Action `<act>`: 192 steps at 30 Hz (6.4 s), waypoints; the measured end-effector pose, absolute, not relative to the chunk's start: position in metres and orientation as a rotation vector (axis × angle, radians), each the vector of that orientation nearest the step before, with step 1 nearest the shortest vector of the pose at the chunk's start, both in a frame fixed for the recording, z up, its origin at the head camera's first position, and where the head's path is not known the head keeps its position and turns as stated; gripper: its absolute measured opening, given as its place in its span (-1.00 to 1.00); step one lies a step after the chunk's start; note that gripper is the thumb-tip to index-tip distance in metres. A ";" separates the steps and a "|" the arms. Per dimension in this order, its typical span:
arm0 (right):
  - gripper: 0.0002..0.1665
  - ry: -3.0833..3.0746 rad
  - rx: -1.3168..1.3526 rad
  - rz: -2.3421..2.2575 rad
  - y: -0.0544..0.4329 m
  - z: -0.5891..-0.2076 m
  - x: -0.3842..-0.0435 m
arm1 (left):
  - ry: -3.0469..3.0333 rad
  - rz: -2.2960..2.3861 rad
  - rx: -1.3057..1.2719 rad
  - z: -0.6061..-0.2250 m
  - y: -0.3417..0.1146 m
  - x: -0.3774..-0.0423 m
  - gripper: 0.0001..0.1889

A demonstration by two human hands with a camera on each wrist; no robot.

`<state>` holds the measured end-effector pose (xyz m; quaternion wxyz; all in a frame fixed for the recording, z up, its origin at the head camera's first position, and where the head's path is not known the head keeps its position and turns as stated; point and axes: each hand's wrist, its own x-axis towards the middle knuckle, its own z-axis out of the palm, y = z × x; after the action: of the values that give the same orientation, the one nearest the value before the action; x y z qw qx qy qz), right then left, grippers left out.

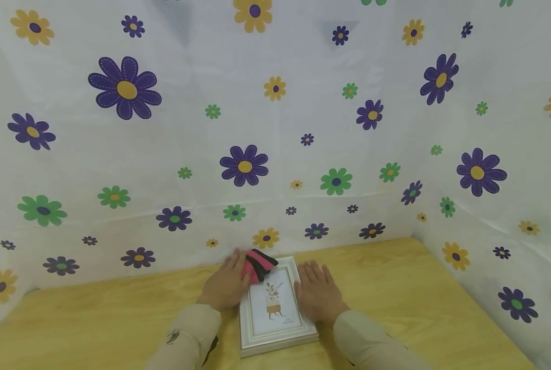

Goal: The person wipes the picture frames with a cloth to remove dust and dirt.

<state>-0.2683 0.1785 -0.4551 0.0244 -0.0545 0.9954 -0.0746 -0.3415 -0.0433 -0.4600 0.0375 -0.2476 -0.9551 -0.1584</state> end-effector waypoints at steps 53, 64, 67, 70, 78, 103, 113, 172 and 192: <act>-0.37 3.149 0.009 -0.339 0.173 -0.464 -0.270 | -3.161 -0.741 -0.324 -0.447 -0.024 -0.296 -0.33; -0.36 3.175 -0.011 -0.304 0.171 -0.468 -0.273 | -3.114 -0.718 -0.294 -0.447 -0.022 -0.327 -0.37; -0.37 3.180 -0.009 -0.277 0.175 -0.464 -0.274 | -3.171 -0.704 -0.404 -0.445 -0.025 -0.312 -0.36; -0.37 3.177 -0.007 -0.287 0.178 -0.460 -0.274 | -3.190 -0.740 -0.461 -0.448 -0.026 -0.306 -0.35; -0.39 3.161 -0.102 -0.337 0.171 -0.461 -0.269 | -3.062 -0.646 -0.274 -0.459 -0.025 -0.339 -0.40; -0.38 3.164 -0.089 -0.265 0.173 -0.466 -0.269 | -3.153 -0.552 -0.392 -0.447 -0.032 -0.304 -0.39; -0.38 3.157 -0.145 -0.307 0.169 -0.475 -0.269 | -3.077 -0.503 -0.236 -0.458 -0.032 -0.331 -0.44; -0.38 3.157 -0.093 -0.271 0.167 -0.467 -0.269 | -3.155 -0.621 -0.191 -0.450 -0.035 -0.335 -0.26; -0.37 3.188 -0.101 -0.320 0.156 -0.479 -0.271 | -3.045 -0.480 0.030 -0.458 -0.034 -0.335 -0.32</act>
<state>-0.2706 0.1562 -0.4791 -0.0319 -0.0316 0.9940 -0.0998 -0.3346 -0.0341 -0.4584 0.0295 0.0098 -0.9873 -0.1555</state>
